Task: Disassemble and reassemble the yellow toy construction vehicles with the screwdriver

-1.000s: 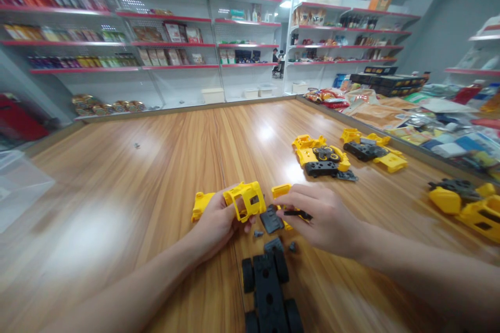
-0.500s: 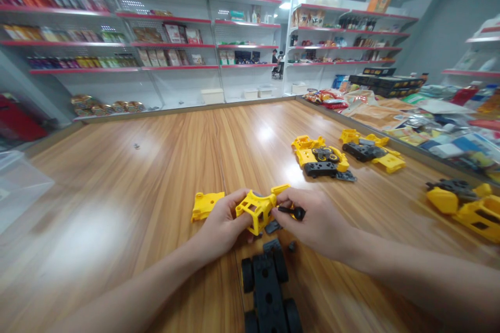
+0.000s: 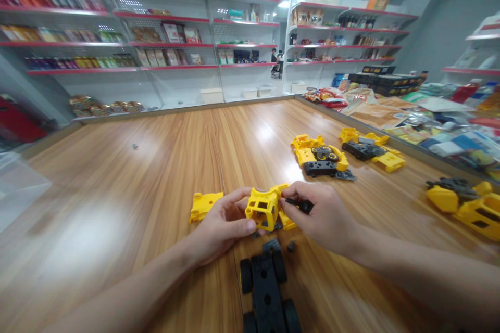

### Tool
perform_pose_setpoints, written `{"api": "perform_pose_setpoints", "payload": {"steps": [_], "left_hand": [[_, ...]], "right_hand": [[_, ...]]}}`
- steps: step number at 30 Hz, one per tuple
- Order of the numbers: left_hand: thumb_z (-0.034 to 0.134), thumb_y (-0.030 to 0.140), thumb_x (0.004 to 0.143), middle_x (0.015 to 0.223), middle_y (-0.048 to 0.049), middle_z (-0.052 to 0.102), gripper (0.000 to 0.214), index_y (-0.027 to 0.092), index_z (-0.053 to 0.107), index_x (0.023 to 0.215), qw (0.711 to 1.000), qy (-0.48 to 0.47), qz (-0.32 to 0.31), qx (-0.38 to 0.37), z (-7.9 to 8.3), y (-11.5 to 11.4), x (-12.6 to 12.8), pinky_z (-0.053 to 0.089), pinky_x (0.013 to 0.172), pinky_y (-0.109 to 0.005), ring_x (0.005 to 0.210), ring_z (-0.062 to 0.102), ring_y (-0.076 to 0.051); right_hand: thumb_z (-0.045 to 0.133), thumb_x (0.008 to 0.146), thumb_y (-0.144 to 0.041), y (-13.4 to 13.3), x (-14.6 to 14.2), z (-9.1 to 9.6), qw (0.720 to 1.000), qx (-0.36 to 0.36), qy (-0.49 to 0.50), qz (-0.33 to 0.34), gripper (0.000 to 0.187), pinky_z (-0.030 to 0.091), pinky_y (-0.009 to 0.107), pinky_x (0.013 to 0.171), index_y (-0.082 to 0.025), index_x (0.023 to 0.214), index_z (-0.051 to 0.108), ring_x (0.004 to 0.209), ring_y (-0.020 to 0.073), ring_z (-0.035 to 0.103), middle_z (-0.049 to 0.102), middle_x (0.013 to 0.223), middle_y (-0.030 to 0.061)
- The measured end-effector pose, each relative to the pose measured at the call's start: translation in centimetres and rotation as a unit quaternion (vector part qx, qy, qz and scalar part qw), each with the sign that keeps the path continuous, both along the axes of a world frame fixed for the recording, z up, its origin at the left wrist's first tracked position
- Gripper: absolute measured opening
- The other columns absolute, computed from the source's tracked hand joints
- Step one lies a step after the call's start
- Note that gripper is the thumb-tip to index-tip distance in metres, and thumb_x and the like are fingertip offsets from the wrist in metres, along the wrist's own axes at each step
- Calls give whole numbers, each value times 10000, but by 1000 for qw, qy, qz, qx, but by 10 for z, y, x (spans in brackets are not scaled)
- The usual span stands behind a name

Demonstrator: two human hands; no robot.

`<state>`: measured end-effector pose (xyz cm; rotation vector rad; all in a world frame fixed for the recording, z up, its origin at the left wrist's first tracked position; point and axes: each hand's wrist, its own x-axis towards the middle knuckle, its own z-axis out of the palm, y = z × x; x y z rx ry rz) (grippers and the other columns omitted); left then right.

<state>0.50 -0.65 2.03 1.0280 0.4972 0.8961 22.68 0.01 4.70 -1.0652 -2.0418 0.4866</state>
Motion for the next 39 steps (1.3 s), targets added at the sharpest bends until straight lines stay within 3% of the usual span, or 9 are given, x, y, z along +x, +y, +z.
{"api": "perform_pose_setpoints", "payload": {"steps": [8, 17, 25, 28, 33, 39], "left_hand": [[794, 170, 712, 999, -41, 684, 438, 218, 586, 1094, 999, 38, 5, 37, 1, -2, 0, 478, 814, -255, 896, 644, -162], [653, 228, 839, 888, -1, 607, 159, 201, 543, 952, 957, 209, 105, 173, 5, -11, 6, 454, 695, -215, 771, 557, -127], [564, 214, 904, 1010, -22, 575, 203, 233, 496, 1094, 937, 220, 142, 233, -1, -14, 6, 451, 763, -242, 873, 566, -143], [586, 224, 898, 1009, -12, 582, 283, 260, 473, 1155, 954, 173, 125, 209, 0, -14, 5, 443, 759, -229, 870, 567, -132], [717, 238, 796, 897, 6, 596, 307, 220, 550, 1053, 980, 122, 52, 148, 5, -10, 0, 426, 676, -188, 769, 537, -105], [808, 205, 683, 986, -43, 657, 447, 176, 618, 1087, 995, 45, -28, 84, -1, -5, -4, 472, 798, -241, 897, 604, -161]], "right_hand": [[617, 834, -158, 3, 1, -3, 999, 12, 3, 31, 107, 460, 226, 591, -180, 920, 677, 623, 115, 620, 696, 736, -2], [628, 801, -114, -4, -4, -3, 994, 72, 1, 82, 55, 429, 213, 605, -159, 819, 654, 631, 99, 593, 666, 718, -6], [616, 822, -141, 0, -4, -9, 994, 78, -4, 71, 61, 444, 230, 623, -153, 867, 655, 659, 116, 616, 679, 750, 9], [617, 821, -151, 0, -4, -9, 996, 73, -10, 55, 57, 449, 237, 626, -154, 864, 655, 669, 125, 625, 684, 757, 17], [607, 834, -177, -2, -4, -7, 998, 44, -17, 43, 69, 460, 242, 636, -163, 879, 659, 687, 130, 637, 694, 771, 18], [603, 839, -192, -1, -3, -4, 999, 2, -12, 39, 123, 470, 239, 631, -166, 935, 675, 682, 132, 643, 708, 782, 20]]}}
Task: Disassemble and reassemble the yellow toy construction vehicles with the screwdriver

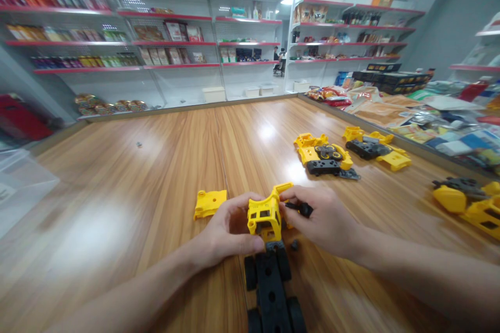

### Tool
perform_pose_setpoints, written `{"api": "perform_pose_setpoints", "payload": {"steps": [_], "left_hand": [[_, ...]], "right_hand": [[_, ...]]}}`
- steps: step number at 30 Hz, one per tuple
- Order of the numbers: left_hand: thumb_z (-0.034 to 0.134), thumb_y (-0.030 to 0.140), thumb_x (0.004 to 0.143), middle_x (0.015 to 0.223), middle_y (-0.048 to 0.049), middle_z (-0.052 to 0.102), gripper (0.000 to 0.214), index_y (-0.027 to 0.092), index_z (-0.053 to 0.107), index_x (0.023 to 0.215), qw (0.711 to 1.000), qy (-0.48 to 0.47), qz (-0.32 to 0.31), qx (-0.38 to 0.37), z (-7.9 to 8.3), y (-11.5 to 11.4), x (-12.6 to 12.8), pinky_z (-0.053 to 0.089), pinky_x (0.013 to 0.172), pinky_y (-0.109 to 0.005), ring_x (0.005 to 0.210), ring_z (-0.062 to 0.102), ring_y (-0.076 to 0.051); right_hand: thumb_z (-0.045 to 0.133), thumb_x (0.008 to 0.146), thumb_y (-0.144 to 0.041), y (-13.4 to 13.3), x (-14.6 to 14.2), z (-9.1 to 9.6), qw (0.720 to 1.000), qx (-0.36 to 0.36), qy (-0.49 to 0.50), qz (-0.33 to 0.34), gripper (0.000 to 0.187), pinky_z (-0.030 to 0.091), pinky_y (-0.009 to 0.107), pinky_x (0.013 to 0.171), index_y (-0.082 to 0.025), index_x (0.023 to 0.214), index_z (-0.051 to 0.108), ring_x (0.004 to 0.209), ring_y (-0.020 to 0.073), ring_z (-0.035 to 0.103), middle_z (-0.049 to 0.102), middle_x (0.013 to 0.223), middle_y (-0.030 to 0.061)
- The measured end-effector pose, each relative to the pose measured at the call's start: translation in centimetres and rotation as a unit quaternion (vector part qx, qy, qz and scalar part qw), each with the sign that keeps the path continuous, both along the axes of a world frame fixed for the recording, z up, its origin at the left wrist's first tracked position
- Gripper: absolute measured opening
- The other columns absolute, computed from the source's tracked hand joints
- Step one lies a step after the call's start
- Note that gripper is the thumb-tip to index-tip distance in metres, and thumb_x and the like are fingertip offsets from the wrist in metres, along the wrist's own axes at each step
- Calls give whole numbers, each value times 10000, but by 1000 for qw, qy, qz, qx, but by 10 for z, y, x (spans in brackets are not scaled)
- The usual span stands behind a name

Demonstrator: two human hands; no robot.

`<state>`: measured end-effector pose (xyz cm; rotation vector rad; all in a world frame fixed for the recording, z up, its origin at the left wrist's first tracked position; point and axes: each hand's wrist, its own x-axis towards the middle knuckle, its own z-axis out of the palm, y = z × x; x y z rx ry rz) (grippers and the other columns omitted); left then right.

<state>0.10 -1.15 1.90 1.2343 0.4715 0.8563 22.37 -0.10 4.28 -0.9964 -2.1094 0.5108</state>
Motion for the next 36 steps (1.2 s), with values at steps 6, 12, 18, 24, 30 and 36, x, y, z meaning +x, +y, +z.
{"api": "perform_pose_setpoints", "payload": {"steps": [6, 12, 18, 24, 30, 36], "left_hand": [[803, 203, 686, 985, -59, 694, 439, 163, 641, 1092, 997, -52, 14, -53, 1, 0, 3, 491, 813, -266, 897, 638, -177], [738, 235, 750, 934, -53, 665, 328, 166, 658, 1061, 984, -108, 121, -69, 6, 6, 4, 478, 694, -233, 797, 593, -143], [715, 258, 772, 912, -61, 621, 277, 163, 650, 1024, 979, -106, 154, -85, 0, 10, 3, 444, 636, -241, 753, 537, -141], [666, 238, 809, 945, -72, 617, 231, 157, 647, 1025, 978, -115, 141, -102, 1, 11, 2, 451, 663, -265, 783, 543, -156], [691, 178, 776, 973, -56, 647, 262, 189, 635, 1032, 980, -118, 129, -96, 4, 9, 2, 462, 708, -266, 824, 584, -162], [701, 181, 746, 931, -52, 661, 262, 172, 644, 1001, 982, -110, 122, -95, 8, 8, 4, 465, 719, -274, 811, 586, -165]], "right_hand": [[612, 860, -202, 5, 4, 2, 1000, 2, 1, 2, 140, 469, 232, 651, -169, 969, 691, 700, 125, 653, 726, 822, 20], [594, 863, -160, 11, 14, 4, 989, 52, -105, 94, 121, 446, 254, 691, -178, 919, 701, 754, 140, 652, 724, 851, 25], [563, 894, -188, 7, 13, 0, 969, 96, -196, 119, 135, 382, 284, 623, -186, 933, 692, 690, 150, 606, 676, 785, 24], [540, 908, -237, 6, 14, 7, 962, 100, -218, 127, 154, 364, 288, 613, -190, 927, 686, 702, 153, 598, 665, 798, 31], [585, 820, -222, -3, 14, 9, 924, 63, -316, 205, 164, 339, 283, 546, -201, 950, 682, 630, 166, 629, 703, 723, 22], [596, 874, -340, -7, 8, 6, 926, 58, -320, 193, 194, 378, 274, 561, -197, 953, 701, 636, 177, 666, 734, 739, 45]]}}
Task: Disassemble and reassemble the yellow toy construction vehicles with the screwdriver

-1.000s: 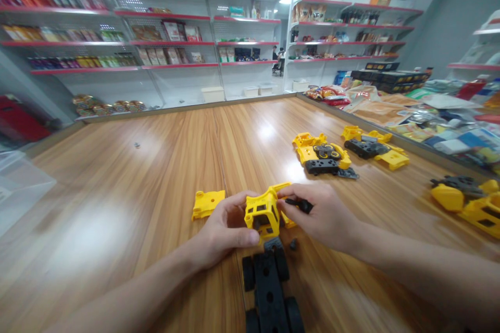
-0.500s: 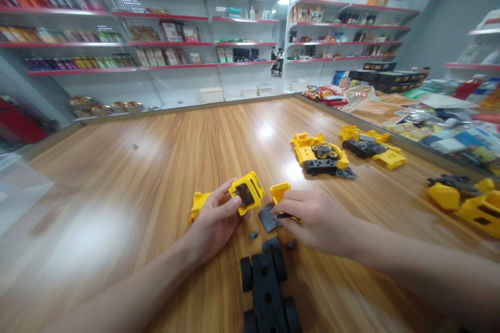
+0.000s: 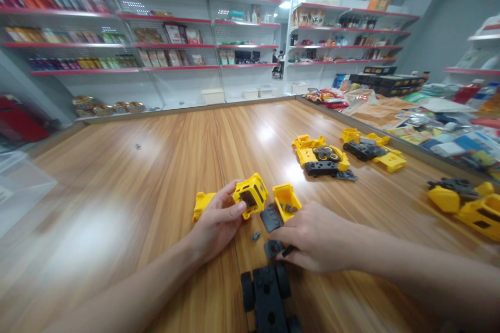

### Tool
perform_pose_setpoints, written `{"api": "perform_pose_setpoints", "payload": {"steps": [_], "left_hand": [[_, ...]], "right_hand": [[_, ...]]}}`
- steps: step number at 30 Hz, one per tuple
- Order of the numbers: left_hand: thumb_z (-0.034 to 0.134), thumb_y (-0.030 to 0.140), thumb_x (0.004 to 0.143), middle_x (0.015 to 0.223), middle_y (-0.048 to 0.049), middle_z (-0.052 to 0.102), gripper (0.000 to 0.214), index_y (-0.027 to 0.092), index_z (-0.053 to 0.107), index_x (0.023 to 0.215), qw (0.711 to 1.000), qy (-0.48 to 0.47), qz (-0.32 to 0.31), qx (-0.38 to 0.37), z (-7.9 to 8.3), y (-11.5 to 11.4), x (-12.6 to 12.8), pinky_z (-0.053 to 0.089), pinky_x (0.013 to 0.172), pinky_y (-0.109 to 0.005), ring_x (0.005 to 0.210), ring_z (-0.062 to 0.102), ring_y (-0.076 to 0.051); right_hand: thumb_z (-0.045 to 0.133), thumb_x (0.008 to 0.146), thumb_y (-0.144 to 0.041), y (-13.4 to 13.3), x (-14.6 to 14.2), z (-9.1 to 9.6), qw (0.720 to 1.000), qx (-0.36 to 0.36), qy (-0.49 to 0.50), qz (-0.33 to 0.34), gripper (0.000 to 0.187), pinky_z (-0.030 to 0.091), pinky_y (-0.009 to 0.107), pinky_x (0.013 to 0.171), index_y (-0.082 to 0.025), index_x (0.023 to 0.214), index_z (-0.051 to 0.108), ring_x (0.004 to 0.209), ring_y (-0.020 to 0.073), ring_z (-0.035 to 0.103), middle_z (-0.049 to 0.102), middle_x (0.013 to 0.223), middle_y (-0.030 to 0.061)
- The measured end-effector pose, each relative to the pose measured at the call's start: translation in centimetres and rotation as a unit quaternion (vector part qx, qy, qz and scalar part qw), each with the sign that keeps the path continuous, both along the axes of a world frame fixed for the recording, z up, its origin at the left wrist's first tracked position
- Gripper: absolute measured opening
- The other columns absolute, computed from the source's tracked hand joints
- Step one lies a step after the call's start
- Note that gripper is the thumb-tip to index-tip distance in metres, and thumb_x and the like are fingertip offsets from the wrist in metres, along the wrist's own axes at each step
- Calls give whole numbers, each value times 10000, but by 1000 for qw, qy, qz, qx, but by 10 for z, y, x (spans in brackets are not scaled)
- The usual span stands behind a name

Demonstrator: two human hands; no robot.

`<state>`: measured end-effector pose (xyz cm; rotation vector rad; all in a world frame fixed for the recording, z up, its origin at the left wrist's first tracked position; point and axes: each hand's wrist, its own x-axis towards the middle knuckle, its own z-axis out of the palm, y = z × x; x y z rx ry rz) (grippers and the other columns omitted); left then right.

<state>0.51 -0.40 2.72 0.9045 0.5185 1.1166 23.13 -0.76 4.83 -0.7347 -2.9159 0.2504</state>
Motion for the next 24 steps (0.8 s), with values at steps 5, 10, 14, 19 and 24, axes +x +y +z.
{"api": "perform_pose_setpoints", "payload": {"steps": [5, 10, 14, 19, 24], "left_hand": [[707, 193, 729, 927, -58, 660, 274, 168, 647, 995, 1000, -2, 2, -3, 1, 1, 0, 465, 700, -284, 801, 587, -174], [695, 220, 752, 929, -65, 647, 253, 153, 653, 993, 1000, 2, -4, -5, 0, 1, -1, 466, 695, -280, 793, 578, -170], [689, 252, 756, 944, -83, 636, 269, 138, 653, 997, 1000, -1, -19, -9, 0, 0, -2, 470, 677, -287, 795, 568, -178], [716, 290, 738, 957, -94, 642, 324, 140, 650, 1017, 998, -5, -53, -18, 0, -2, -2, 477, 674, -285, 803, 572, -183], [704, 354, 758, 917, -90, 640, 368, 140, 641, 1051, 995, 5, -98, -7, -2, -2, -3, 474, 653, -290, 723, 577, -170]], "right_hand": [[652, 812, -318, 0, -2, 0, 1000, -4, -15, -19, 158, 376, 258, 539, -168, 827, 698, 610, 175, 661, 726, 704, 50], [652, 775, -301, 5, -3, -6, 997, -13, 68, -42, 160, 364, 243, 508, -172, 859, 693, 551, 149, 625, 705, 664, 23], [667, 793, -295, 8, -3, 0, 951, -53, 269, -140, 166, 369, 215, 506, -167, 896, 692, 529, 96, 531, 643, 641, -13], [575, 907, -356, 9, -2, 12, 874, -263, 354, -203, 232, 373, 199, 490, -151, 900, 685, 541, 84, 485, 602, 645, -17], [588, 886, -274, 7, -3, 9, 898, -194, 353, -179, 164, 377, 201, 504, -157, 810, 674, 550, 85, 486, 601, 641, -17]]}}
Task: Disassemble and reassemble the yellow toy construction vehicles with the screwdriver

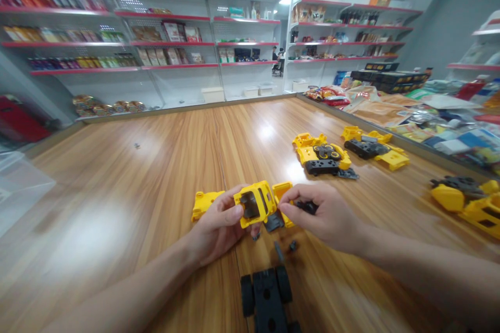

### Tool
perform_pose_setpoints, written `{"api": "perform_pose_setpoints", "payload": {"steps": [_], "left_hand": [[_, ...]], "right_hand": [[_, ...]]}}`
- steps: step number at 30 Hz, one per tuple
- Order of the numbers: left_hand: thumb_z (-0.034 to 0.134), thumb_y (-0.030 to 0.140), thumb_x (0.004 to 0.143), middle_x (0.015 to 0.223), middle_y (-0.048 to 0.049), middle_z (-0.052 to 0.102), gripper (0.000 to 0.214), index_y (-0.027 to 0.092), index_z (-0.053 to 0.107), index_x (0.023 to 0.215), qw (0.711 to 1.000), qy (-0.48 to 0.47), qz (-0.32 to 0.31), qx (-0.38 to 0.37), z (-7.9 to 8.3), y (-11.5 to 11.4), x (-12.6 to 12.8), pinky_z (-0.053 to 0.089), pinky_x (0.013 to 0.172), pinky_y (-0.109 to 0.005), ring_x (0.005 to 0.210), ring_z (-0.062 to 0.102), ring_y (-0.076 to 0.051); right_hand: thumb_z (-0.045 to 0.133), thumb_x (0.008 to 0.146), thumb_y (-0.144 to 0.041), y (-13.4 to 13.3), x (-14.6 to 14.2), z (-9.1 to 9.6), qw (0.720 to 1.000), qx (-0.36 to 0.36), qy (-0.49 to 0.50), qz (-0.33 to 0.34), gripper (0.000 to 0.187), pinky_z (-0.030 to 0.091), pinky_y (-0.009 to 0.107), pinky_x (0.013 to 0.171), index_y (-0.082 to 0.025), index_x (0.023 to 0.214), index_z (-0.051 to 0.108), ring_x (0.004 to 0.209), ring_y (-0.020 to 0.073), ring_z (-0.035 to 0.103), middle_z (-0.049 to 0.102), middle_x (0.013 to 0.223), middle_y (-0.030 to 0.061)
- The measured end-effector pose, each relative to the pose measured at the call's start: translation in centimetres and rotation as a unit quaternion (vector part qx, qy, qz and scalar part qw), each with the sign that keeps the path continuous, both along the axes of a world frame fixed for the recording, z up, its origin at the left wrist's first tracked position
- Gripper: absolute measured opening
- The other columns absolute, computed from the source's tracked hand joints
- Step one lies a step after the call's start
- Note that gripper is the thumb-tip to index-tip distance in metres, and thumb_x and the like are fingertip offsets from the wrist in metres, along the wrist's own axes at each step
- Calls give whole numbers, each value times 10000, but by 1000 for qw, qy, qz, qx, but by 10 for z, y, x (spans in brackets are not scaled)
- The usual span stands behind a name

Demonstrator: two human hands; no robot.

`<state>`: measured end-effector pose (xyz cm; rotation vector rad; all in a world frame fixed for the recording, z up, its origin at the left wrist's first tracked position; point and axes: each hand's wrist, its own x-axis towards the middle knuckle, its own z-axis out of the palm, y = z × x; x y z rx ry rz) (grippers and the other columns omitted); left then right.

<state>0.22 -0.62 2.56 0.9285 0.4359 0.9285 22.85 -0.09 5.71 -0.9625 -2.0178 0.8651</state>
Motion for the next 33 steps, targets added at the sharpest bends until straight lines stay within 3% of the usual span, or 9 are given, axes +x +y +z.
{"api": "perform_pose_setpoints", "payload": {"steps": [4, 8, 13, 18, 24, 27, 30, 33], "left_hand": [[677, 316, 782, 932, -90, 630, 266, 146, 651, 986, 999, -11, 30, -5, -4, 1, -2, 474, 671, -298, 776, 582, -187], [671, 292, 781, 945, -90, 631, 227, 143, 655, 952, 999, -16, 36, -17, -5, 2, -2, 472, 686, -305, 785, 585, -189], [672, 290, 773, 940, -89, 636, 256, 149, 654, 985, 999, -17, 44, -19, -1, 2, 0, 469, 670, -294, 759, 580, -177], [696, 292, 744, 886, -73, 610, 290, 152, 649, 994, 999, -19, 40, -18, 2, 2, 1, 470, 658, -292, 739, 561, -171], [698, 301, 735, 878, -78, 615, 274, 138, 650, 950, 999, -15, 39, -24, 1, 2, 0, 454, 657, -292, 718, 543, -164], [683, 283, 748, 890, -73, 613, 258, 143, 653, 962, 999, -20, 38, -23, 0, 2, -1, 456, 664, -293, 725, 542, -161], [689, 287, 744, 901, -77, 620, 275, 143, 655, 975, 999, -18, 45, -23, 0, 2, 0, 462, 657, -286, 738, 549, -164], [707, 296, 730, 920, -86, 638, 329, 142, 652, 1015, 999, -8, 42, -18, 2, 1, 1, 469, 643, -275, 751, 567, -168]], "right_hand": [[586, 852, -169, -2, 4, -3, 991, 94, -63, 78, 113, 393, 202, 528, -172, 900, 688, 536, 81, 511, 637, 660, -20], [590, 802, -139, -4, 9, -4, 944, 149, -224, 193, 244, 421, 248, 588, -204, 1017, 686, 617, 133, 616, 703, 729, 3], [641, 851, -396, -7, 4, -8, 903, 182, -352, 163, 337, 440, 293, 588, -217, 1136, 661, 692, 213, 683, 745, 838, 63], [587, 894, -360, -8, 0, -9, 883, 215, -379, 173, 362, 448, 293, 608, -234, 1233, 606, 718, 211, 692, 752, 903, 73], [595, 869, -288, -8, 0, -12, 891, 199, -369, 175, 139, 430, 282, 600, -174, 851, 672, 692, 198, 668, 731, 779, 66], [567, 886, -261, -6, 0, -18, 925, 187, -293, 153, 164, 404, 258, 573, -162, 795, 661, 624, 155, 626, 698, 709, 43], [556, 910, -259, -3, 0, -18, 974, 144, -164, 66, 182, 376, 224, 542, -166, 791, 657, 549, 100, 535, 631, 638, -6], [581, 908, -293, -1, 1, -11, 987, 124, -92, -40, 214, 345, 223, 518, -170, 743, 641, 526, 90, 469, 575, 601, -28]]}}
